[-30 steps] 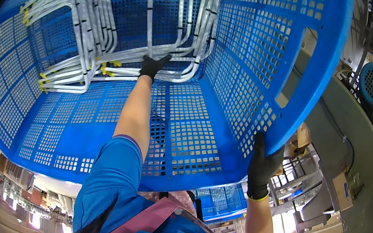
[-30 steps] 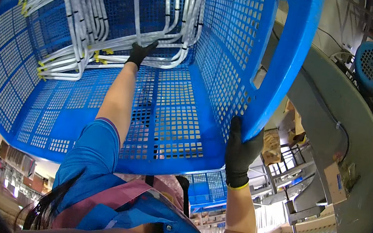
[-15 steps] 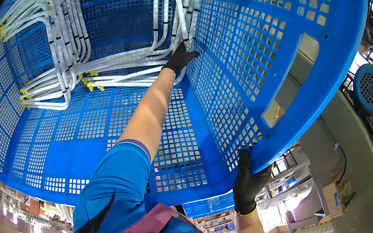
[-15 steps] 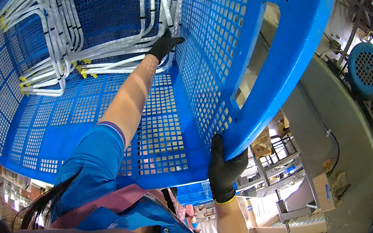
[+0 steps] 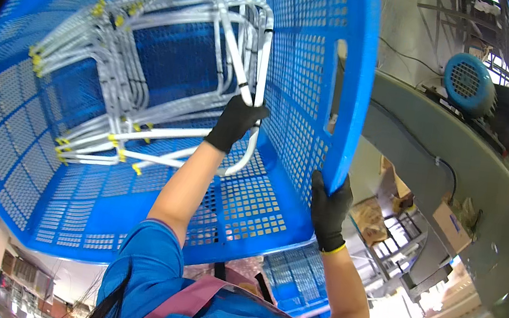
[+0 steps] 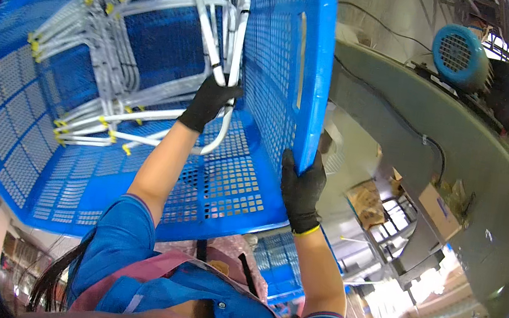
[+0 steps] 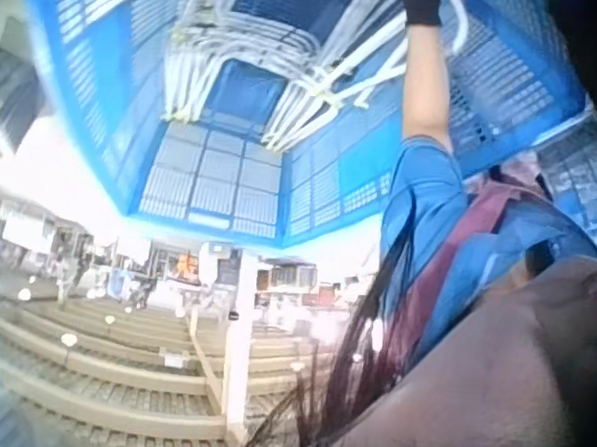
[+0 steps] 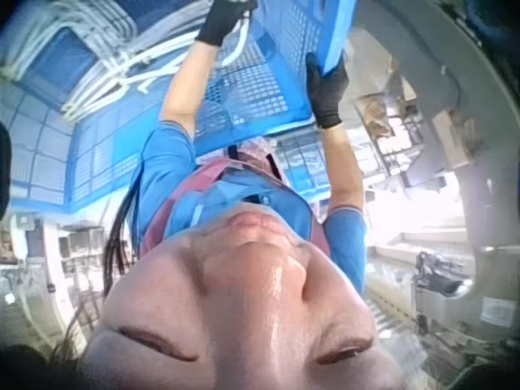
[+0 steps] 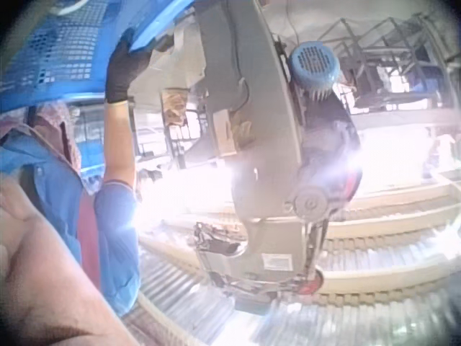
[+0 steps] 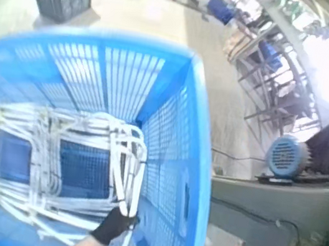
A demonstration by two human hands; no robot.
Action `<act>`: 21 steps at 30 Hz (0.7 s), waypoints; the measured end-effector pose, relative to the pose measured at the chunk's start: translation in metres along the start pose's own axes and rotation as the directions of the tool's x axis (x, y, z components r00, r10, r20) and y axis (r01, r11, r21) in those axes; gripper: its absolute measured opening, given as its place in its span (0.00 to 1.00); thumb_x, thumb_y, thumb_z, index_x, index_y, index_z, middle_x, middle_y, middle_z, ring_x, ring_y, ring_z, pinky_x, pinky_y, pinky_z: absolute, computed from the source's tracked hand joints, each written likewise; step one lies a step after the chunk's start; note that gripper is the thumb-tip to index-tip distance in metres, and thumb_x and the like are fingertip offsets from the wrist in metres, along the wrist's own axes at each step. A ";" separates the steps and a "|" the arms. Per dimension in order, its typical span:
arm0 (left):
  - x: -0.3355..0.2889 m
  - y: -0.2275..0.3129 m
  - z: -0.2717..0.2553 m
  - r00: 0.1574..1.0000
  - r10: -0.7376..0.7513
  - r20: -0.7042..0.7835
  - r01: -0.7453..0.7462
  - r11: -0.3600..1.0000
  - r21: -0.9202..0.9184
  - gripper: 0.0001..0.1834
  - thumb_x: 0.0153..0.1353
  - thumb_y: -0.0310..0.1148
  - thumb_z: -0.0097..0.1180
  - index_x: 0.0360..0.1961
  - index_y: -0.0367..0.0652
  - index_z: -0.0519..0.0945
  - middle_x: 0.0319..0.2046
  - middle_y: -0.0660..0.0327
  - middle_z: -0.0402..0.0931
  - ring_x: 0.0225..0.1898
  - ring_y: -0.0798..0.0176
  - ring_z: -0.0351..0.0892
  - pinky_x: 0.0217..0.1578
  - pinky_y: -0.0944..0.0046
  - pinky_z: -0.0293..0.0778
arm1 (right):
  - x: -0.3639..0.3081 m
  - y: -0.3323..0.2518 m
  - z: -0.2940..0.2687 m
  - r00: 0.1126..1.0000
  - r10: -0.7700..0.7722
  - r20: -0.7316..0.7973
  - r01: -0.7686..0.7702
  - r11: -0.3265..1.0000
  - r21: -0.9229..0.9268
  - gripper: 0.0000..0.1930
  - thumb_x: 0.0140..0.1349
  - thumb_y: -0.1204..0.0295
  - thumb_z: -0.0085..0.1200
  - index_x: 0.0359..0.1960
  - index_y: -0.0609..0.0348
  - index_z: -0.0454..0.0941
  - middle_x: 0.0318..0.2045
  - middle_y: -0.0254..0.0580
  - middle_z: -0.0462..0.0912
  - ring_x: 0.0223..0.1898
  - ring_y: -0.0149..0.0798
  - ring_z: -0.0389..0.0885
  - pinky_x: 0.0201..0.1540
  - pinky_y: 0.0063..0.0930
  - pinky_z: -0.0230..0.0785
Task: The person repeatedly picks up white plastic hangers from a blue crate, inserts them into a machine to attach yellow plastic caps, and places the finished hangers back into the crate. The process is repeated continuously.
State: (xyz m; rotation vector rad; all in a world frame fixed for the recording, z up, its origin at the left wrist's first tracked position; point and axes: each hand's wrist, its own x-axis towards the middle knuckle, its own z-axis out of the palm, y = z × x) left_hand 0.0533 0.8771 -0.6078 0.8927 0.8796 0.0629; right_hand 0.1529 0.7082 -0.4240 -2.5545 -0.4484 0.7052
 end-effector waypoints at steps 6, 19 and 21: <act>-0.146 0.188 -0.040 0.990 0.031 0.137 0.024 0.923 -0.384 0.24 0.53 0.29 0.57 0.51 0.27 0.71 0.25 0.59 0.73 0.26 0.66 0.73 0.29 0.67 0.71 | 0.005 0.002 0.002 0.975 -0.214 -0.050 0.198 0.954 -0.227 0.22 0.59 0.56 0.54 0.44 0.63 0.71 0.31 0.57 0.80 0.32 0.57 0.79 0.35 0.48 0.70; -0.429 0.284 0.104 0.958 0.284 0.030 -0.262 0.917 -0.301 0.41 0.40 0.27 0.54 0.61 0.25 0.60 0.27 0.58 0.74 0.23 0.67 0.71 0.27 0.68 0.71 | 0.011 0.007 -0.002 0.981 -0.151 0.119 0.157 0.986 -0.049 0.34 0.58 0.48 0.50 0.57 0.62 0.66 0.49 0.61 0.75 0.49 0.59 0.76 0.51 0.47 0.68; -0.458 0.276 0.138 0.954 0.300 -0.029 -0.299 0.927 -0.228 0.42 0.40 0.26 0.55 0.62 0.27 0.60 0.29 0.58 0.75 0.23 0.66 0.72 0.26 0.68 0.69 | -0.007 0.000 -0.011 0.910 -0.413 0.012 0.412 0.909 0.067 0.33 0.62 0.49 0.45 0.60 0.62 0.63 0.55 0.60 0.71 0.56 0.57 0.70 0.56 0.43 0.64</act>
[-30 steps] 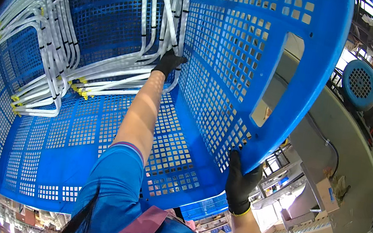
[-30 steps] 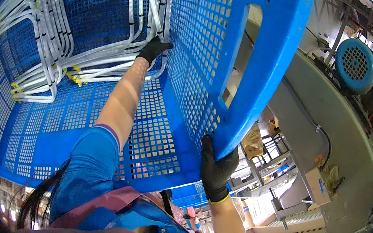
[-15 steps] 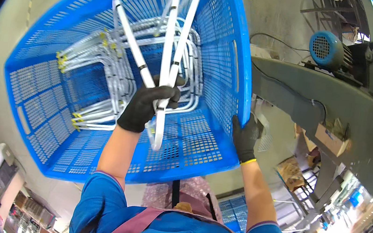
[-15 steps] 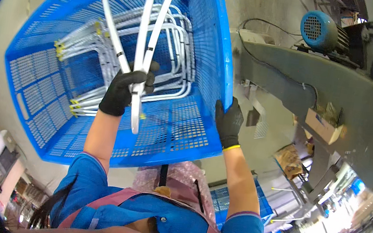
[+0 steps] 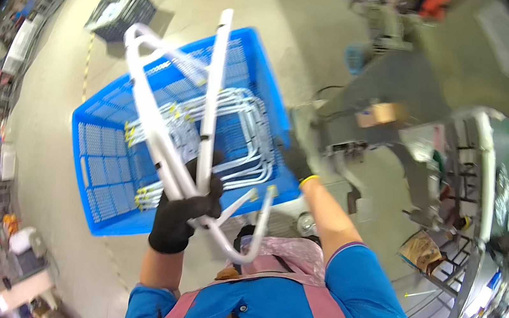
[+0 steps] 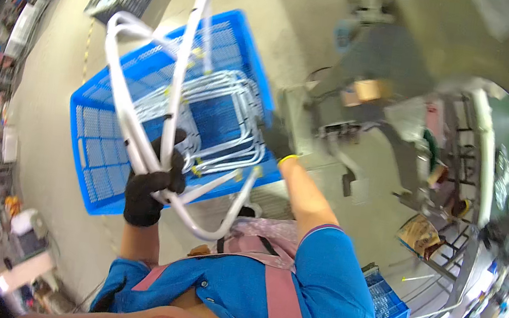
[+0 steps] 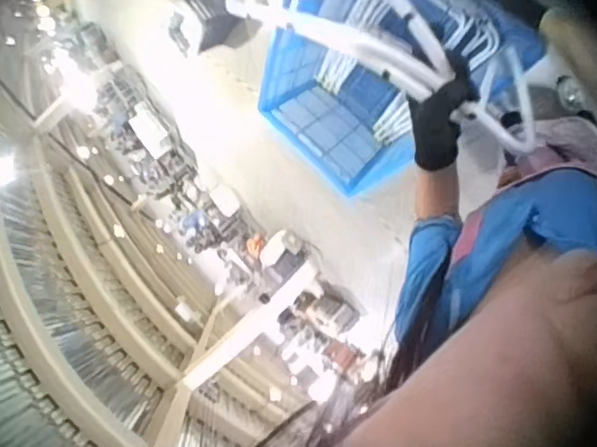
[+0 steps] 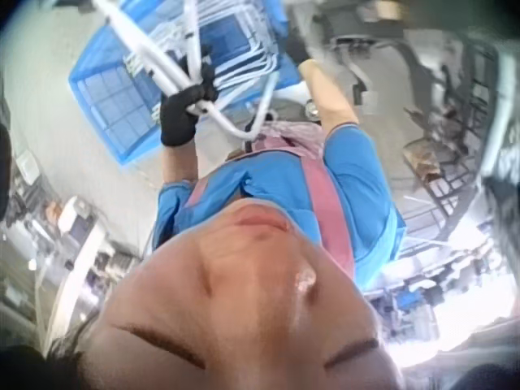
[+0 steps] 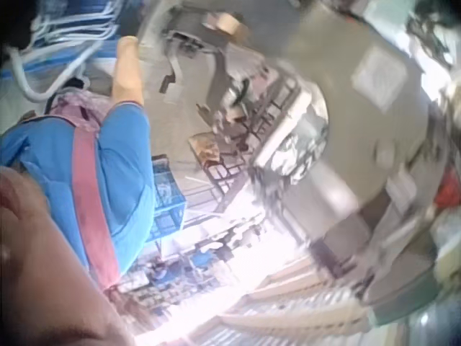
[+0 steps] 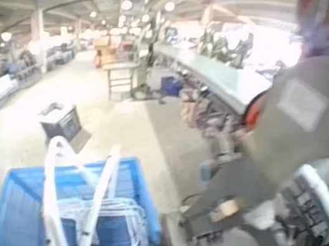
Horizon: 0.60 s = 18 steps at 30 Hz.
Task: The person repeatedly picks up white plastic hangers from a blue crate, inserts them into a machine to attach yellow plastic caps, and places the finished hangers back into the crate. The process is repeated continuously.
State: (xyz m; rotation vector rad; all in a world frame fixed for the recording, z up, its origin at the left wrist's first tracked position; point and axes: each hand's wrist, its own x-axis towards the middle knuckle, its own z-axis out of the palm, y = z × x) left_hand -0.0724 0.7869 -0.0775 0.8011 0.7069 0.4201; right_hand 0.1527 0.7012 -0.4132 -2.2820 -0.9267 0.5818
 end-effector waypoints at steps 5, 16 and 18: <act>-0.082 -0.017 0.069 0.977 0.213 -0.030 -0.213 0.977 0.011 0.41 0.45 0.25 0.52 0.64 0.28 0.56 0.32 0.56 0.74 0.22 0.68 0.68 0.23 0.70 0.66 | -0.059 -0.037 -0.091 0.583 -0.541 0.607 -0.458 0.399 0.795 0.25 0.71 0.51 0.33 0.56 0.55 0.71 0.46 0.41 0.80 0.44 0.34 0.79 0.44 0.24 0.70; -0.238 -0.093 0.128 0.969 0.108 0.221 -0.075 0.986 -0.151 0.45 0.39 0.26 0.54 0.61 0.19 0.53 0.14 0.54 0.66 0.10 0.65 0.62 0.12 0.68 0.60 | -0.197 -0.086 -0.270 0.463 -0.773 0.434 -0.324 0.309 0.894 0.39 0.65 0.39 0.31 0.70 0.52 0.45 0.64 0.54 0.61 0.63 0.53 0.62 0.63 0.50 0.56; -0.260 -0.111 0.136 0.958 0.032 0.285 0.020 0.984 -0.179 0.46 0.38 0.26 0.54 0.61 0.18 0.53 0.13 0.54 0.66 0.10 0.64 0.63 0.12 0.67 0.59 | -0.212 -0.101 -0.273 0.433 -0.807 0.401 -0.475 0.174 0.863 0.40 0.64 0.37 0.31 0.69 0.50 0.46 0.64 0.55 0.60 0.65 0.54 0.59 0.63 0.53 0.55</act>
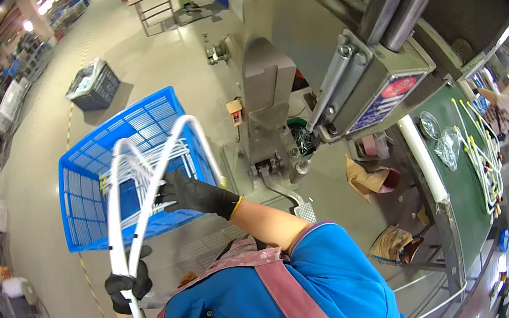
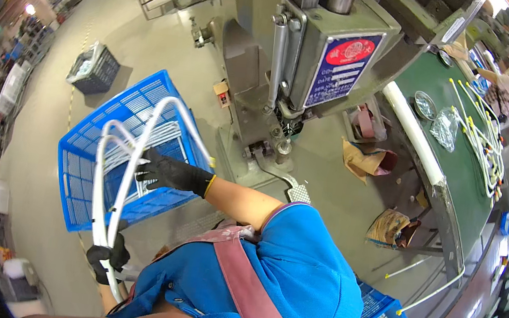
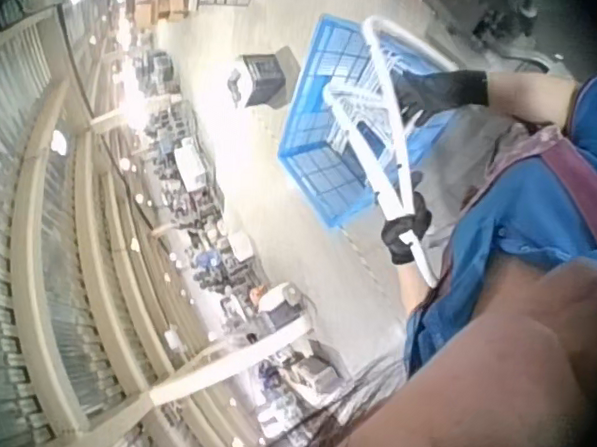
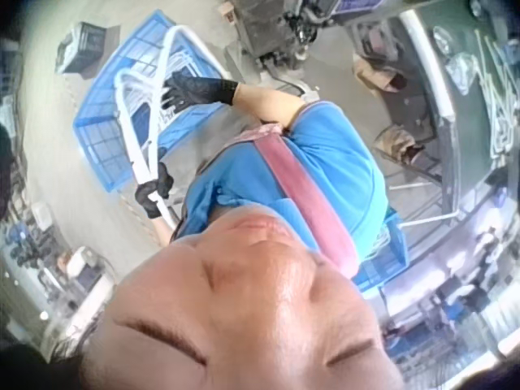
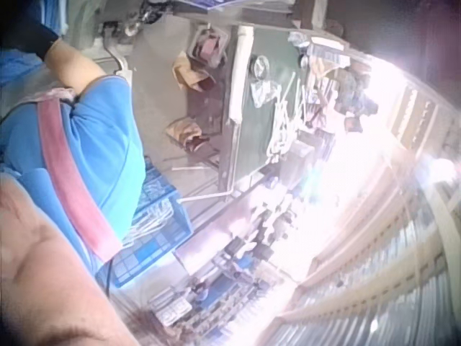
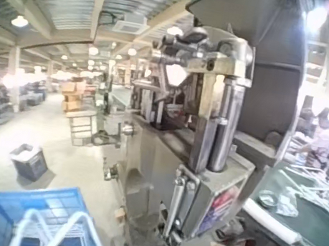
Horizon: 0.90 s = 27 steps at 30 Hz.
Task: The person repeatedly picks up white plastic hangers from a blue crate, inserts them into a machine to attach yellow plastic caps, and places the finished hangers back into the crate. The process is repeated continuously.
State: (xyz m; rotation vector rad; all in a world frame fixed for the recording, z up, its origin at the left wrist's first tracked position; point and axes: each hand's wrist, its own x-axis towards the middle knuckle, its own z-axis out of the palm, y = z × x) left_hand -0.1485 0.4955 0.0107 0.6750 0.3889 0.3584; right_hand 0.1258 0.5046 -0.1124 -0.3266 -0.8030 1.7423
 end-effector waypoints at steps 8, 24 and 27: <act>-0.068 -0.087 0.019 0.976 -0.191 -0.107 0.202 0.974 0.099 0.48 0.35 0.28 0.62 0.59 0.16 0.56 0.23 0.44 0.73 0.16 0.59 0.72 0.16 0.65 0.65 | -0.055 0.036 0.060 0.998 0.053 -0.019 -0.050 0.989 0.138 0.37 0.66 0.40 0.27 0.69 0.50 0.47 0.64 0.49 0.63 0.59 0.49 0.69 0.58 0.45 0.65; -0.185 -0.221 0.048 0.838 -0.541 -0.071 0.511 0.733 0.449 0.41 0.47 0.32 0.65 0.63 0.36 0.62 0.58 0.50 0.68 0.56 0.57 0.69 0.58 0.59 0.63 | -0.184 0.056 0.146 0.989 -0.099 -0.106 0.142 0.816 0.560 0.42 0.59 0.41 0.46 0.62 0.66 0.59 0.61 0.61 0.64 0.63 0.55 0.62 0.66 0.49 0.52; -0.203 -0.245 0.033 0.909 -0.413 -0.053 0.367 0.734 0.572 0.35 0.46 0.27 0.67 0.59 0.40 0.69 0.51 0.58 0.74 0.51 0.64 0.71 0.54 0.63 0.67 | -0.196 0.020 0.137 0.936 -0.250 -0.249 0.341 0.823 0.454 0.46 0.57 0.38 0.46 0.62 0.71 0.58 0.63 0.61 0.60 0.64 0.54 0.60 0.67 0.47 0.49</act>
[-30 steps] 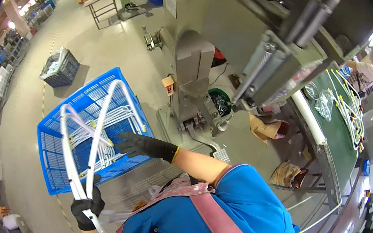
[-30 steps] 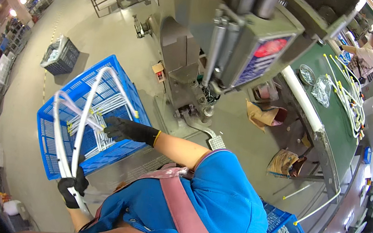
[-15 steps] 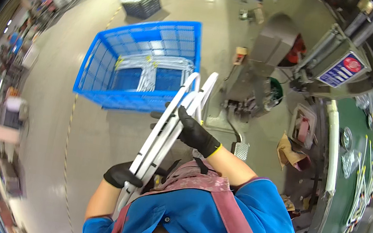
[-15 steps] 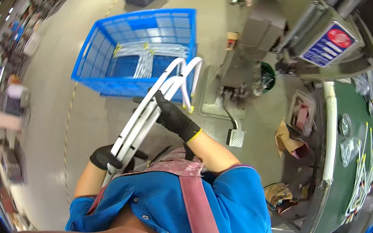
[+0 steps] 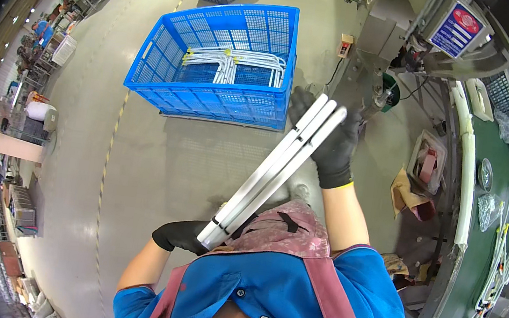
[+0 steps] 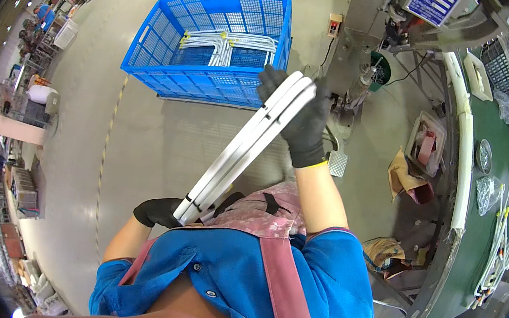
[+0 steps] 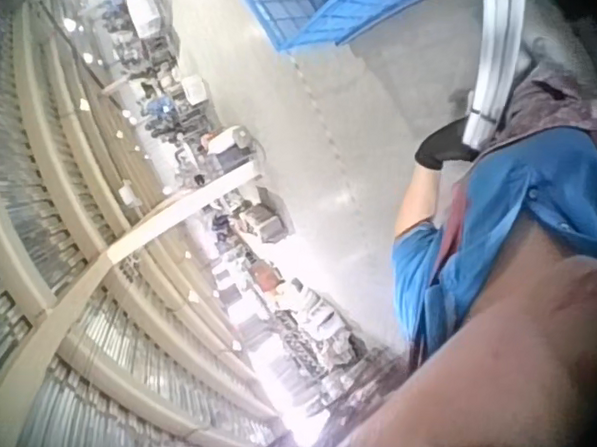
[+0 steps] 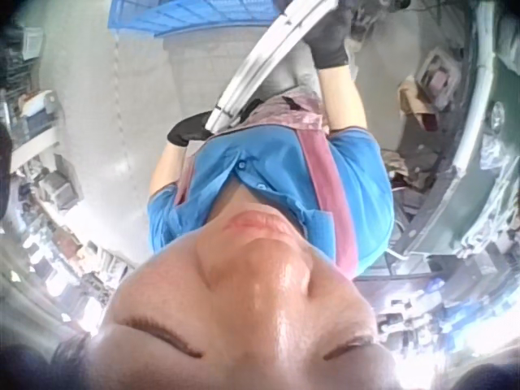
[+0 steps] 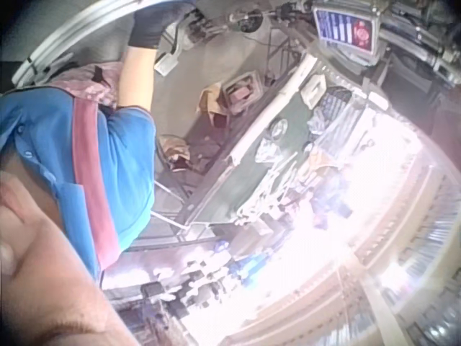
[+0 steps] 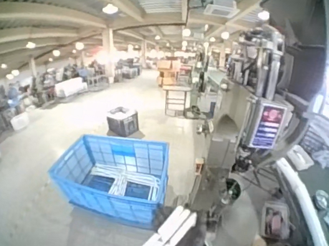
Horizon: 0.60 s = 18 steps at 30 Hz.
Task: The person repeatedly picks up white plastic hangers from a blue crate, inserts them into a machine to attach yellow plastic caps, and places the finished hangers back into the crate. The process is repeated continuously.
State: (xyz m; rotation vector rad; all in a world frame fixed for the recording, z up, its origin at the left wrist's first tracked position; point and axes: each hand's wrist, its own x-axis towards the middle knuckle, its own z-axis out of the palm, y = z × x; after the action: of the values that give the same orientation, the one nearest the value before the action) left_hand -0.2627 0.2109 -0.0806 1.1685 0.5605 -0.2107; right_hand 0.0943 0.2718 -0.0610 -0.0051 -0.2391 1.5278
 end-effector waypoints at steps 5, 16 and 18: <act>0.011 -0.059 -0.007 0.981 -0.173 -0.090 0.176 0.984 0.025 0.38 0.40 0.27 0.71 0.57 0.41 0.71 0.47 0.64 0.77 0.46 0.69 0.72 0.49 0.65 0.70 | -0.035 -0.007 -0.002 0.997 0.058 -0.050 -0.049 0.984 0.170 0.42 0.57 0.40 0.49 0.57 0.70 0.63 0.60 0.56 0.66 0.63 0.54 0.61 0.66 0.49 0.50; 0.219 0.054 0.011 0.971 0.220 -0.092 -0.235 0.949 -0.210 0.41 0.68 0.61 0.24 0.63 0.33 0.61 0.59 0.49 0.67 0.60 0.54 0.66 0.61 0.57 0.59 | -0.141 -0.059 -0.048 0.847 0.485 -0.219 -0.515 0.850 -0.111 0.19 0.68 0.59 0.45 0.50 0.62 0.70 0.45 0.46 0.76 0.46 0.37 0.74 0.50 0.33 0.67; 0.268 0.087 0.033 0.998 -0.001 -0.056 -0.003 0.998 -0.062 0.39 0.64 0.60 0.38 0.60 0.33 0.66 0.53 0.51 0.73 0.52 0.59 0.73 0.52 0.62 0.68 | -0.149 -0.072 -0.058 0.806 0.542 -0.239 -0.590 0.710 -0.385 0.14 0.68 0.60 0.46 0.42 0.59 0.75 0.33 0.36 0.78 0.33 0.28 0.74 0.35 0.23 0.67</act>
State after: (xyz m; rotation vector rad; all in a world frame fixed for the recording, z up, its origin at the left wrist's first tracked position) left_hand 0.0120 0.2487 -0.1402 1.1170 0.6114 -0.1591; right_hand 0.1706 0.1291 -0.1292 -0.5787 -0.5342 2.0525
